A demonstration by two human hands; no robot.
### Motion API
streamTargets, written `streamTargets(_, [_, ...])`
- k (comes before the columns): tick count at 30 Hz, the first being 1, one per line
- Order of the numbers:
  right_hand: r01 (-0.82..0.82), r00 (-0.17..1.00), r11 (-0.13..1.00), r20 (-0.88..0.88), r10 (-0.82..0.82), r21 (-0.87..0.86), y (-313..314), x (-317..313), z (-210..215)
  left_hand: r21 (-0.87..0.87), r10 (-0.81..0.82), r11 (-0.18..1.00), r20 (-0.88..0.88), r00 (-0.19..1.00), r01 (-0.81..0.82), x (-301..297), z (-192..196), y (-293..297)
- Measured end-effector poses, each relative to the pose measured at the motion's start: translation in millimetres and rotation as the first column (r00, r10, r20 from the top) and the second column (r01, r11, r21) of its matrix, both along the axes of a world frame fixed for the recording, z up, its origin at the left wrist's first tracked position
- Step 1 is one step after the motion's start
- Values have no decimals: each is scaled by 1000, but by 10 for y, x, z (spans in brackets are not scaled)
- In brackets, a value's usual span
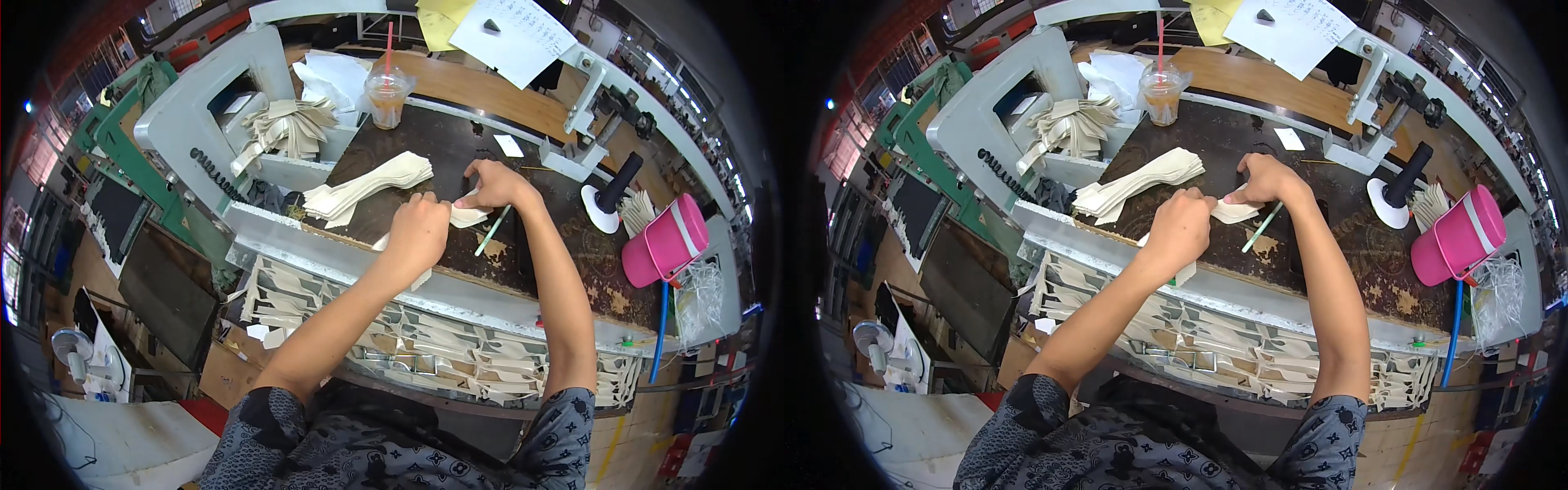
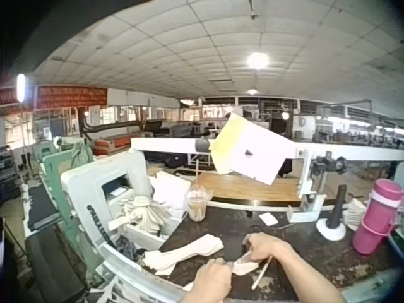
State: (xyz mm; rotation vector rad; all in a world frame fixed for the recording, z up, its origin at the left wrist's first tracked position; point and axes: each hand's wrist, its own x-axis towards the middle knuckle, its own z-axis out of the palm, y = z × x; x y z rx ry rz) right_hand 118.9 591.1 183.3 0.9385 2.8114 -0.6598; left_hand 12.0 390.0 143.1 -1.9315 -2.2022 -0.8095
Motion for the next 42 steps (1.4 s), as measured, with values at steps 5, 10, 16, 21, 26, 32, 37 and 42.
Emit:
streamTargets(5, [-26, 999, 985, 27, 31, -172, -76, -32, 167, 66, -46, 997, 106, 993, 39, -177, 123, -66])
streamTargets(10, [-389, 757, 677, -635, -151, -624, -366, 143, 289, 109, -113, 993, 850, 514, 38, -250, 405, -556])
streamTargets(16, [-631, 441, 554, -838, -320, -544, -1565, 44, 105, 198, -198, 980, 979, -45, 0, 1, 360, -1101])
streamTargets(21, [-726, 228, 182, -483, -846, -663, -2144, -178, -246, 207, -199, 962, 978, 63, -176, 199, 242, -1351])
streamTargets(26, [-869, 221, -15, -362, -906, -495, -2300, -254, -468, 369, -131, 893, 759, 637, -257, 89, 17, -1522])
streamTargets(32, [-759, 176, 233, -537, -825, -608, -2441, -272, -485, 343, -46, 890, 723, 690, -300, 50, 66, -1710])
streamTargets(37, [-753, 177, 255, -560, -809, -606, -2548, -282, -494, 314, -82, 895, 814, 575, -317, 98, -118, -1617])
streamTargets(42, [-770, 92, 344, -626, -774, -538, -2645, -299, -578, 285, -15, 898, 781, 624, -335, 147, -120, -1624])
